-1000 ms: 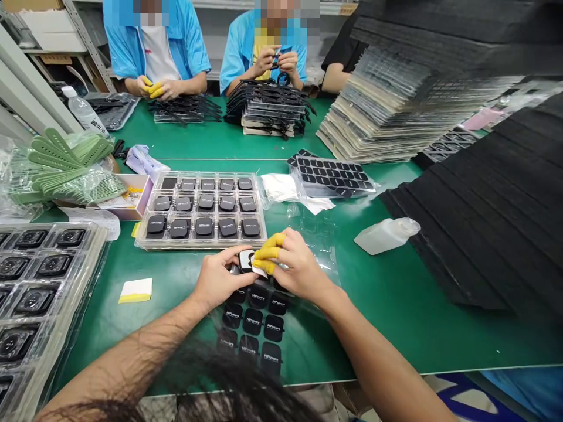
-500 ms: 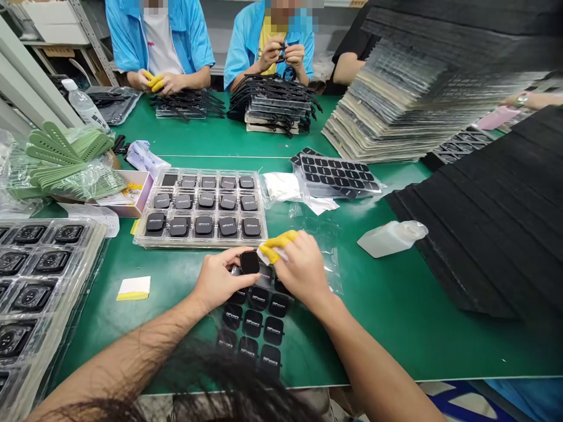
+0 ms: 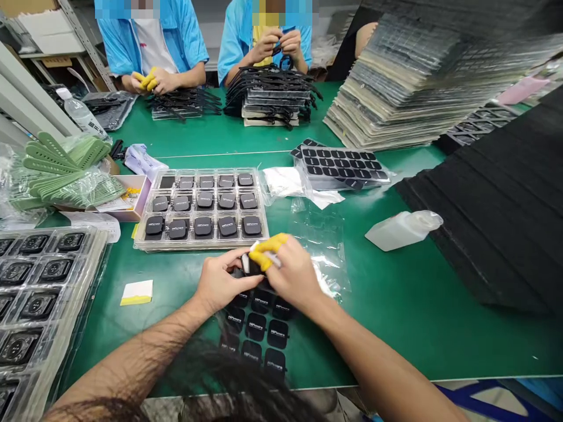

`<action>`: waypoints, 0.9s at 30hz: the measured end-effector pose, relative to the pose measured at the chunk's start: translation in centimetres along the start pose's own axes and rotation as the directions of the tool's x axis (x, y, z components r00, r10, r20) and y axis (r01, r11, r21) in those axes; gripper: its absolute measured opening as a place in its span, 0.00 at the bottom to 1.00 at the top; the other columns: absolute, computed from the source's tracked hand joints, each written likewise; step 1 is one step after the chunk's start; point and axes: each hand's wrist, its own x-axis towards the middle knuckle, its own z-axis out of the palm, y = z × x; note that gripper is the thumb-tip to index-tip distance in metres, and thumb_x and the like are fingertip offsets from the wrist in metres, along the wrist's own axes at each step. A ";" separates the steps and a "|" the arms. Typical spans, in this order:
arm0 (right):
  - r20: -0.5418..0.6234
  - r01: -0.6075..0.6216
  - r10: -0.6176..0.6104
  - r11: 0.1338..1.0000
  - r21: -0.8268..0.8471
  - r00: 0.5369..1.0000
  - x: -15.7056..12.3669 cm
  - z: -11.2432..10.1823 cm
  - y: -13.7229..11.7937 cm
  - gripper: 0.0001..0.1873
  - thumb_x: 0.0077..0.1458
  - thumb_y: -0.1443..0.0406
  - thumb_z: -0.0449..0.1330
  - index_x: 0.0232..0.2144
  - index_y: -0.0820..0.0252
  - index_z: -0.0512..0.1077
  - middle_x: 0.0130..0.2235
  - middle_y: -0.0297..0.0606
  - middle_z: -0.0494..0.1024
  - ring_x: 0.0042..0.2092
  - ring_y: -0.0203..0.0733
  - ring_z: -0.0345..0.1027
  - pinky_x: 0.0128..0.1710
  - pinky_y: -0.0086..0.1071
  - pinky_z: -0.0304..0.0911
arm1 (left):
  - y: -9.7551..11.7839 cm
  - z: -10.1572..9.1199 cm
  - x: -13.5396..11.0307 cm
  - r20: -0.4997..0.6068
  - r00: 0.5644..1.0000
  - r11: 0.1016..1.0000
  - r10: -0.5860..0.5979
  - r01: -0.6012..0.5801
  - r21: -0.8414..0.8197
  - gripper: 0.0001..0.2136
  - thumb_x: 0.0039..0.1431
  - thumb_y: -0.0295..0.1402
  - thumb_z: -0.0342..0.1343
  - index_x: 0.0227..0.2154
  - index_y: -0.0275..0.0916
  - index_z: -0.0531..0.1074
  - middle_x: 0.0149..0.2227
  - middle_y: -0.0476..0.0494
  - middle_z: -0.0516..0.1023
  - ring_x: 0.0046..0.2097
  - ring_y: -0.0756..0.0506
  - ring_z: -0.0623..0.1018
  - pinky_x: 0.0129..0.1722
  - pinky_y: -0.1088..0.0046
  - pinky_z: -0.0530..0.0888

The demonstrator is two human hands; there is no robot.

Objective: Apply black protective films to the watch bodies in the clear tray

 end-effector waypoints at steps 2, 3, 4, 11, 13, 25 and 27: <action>-0.107 -0.028 0.021 0.997 -0.069 0.994 0.1 -0.1 -0.3 0.05 0.69 0.65 0.63 0.38 0.54 0.79 0.38 0.40 0.84 0.39 0.48 0.76 0.39 0.42 0.71 | 0.0 0.0 0.0 -0.033 0.999 1.000 -0.020 0.020 -0.005 0.25 0.49 0.36 0.76 0.52 0.36 0.85 0.34 0.45 0.89 0.35 0.43 0.86 0.43 0.66 0.85; -0.134 0.003 -0.011 0.998 -0.062 0.991 0.2 -0.1 -0.5 0.05 0.69 0.65 0.64 0.39 0.53 0.79 0.38 0.39 0.84 0.39 0.47 0.76 0.39 0.42 0.72 | 0.1 0.0 0.0 -0.031 0.999 1.000 -0.021 0.021 -0.009 0.25 0.49 0.36 0.75 0.52 0.36 0.85 0.34 0.45 0.89 0.36 0.43 0.86 0.44 0.66 0.85; -0.121 0.053 -0.056 0.998 -0.028 0.991 0.2 0.0 -0.8 0.04 0.69 0.65 0.64 0.40 0.52 0.80 0.37 0.38 0.84 0.38 0.46 0.76 0.39 0.41 0.72 | 0.1 0.0 0.0 -0.017 1.000 1.000 -0.010 0.009 -0.009 0.25 0.49 0.35 0.75 0.52 0.37 0.85 0.36 0.44 0.90 0.37 0.42 0.87 0.45 0.65 0.85; -0.011 -0.062 0.061 0.958 -0.280 0.998 0.3 -2.4 1.4 0.11 0.71 0.64 0.61 0.39 0.57 0.84 0.41 0.49 0.83 0.45 0.53 0.74 0.45 0.48 0.72 | -0.2 -0.1 -0.3 -0.042 0.995 0.995 0.094 -0.092 0.048 0.23 0.51 0.36 0.76 0.51 0.37 0.86 0.37 0.43 0.90 0.36 0.42 0.88 0.43 0.66 0.87; -0.072 -0.163 0.149 0.947 -0.277 0.986 -0.2 -4.0 2.3 0.10 0.70 0.59 0.64 0.43 0.55 0.85 0.51 0.51 0.82 0.53 0.57 0.72 0.52 0.52 0.70 | -0.6 -0.1 -0.4 -0.099 0.979 0.980 0.177 -0.167 0.106 0.22 0.51 0.36 0.77 0.50 0.40 0.87 0.39 0.44 0.91 0.36 0.43 0.88 0.41 0.66 0.88; 0.179 -0.494 0.463 0.837 0.235 0.868 -1.1 -3.8 1.9 0.20 0.54 0.49 0.74 0.44 0.52 0.82 0.39 0.39 0.86 0.41 0.48 0.76 0.47 0.45 0.72 | 0.2 -0.6 0.1 -0.132 0.759 0.739 0.638 -0.555 0.383 0.16 0.58 0.30 0.74 0.49 0.37 0.86 0.40 0.42 0.91 0.35 0.46 0.87 0.38 0.72 0.88; 0.171 -0.495 0.465 0.828 0.263 0.868 -1.0 -4.0 1.9 0.18 0.53 0.51 0.73 0.43 0.53 0.83 0.37 0.37 0.86 0.39 0.47 0.76 0.46 0.43 0.72 | 0.3 -0.7 0.1 -0.136 0.747 0.731 0.650 -0.568 0.378 0.16 0.57 0.29 0.74 0.49 0.37 0.86 0.40 0.42 0.91 0.35 0.46 0.87 0.38 0.72 0.88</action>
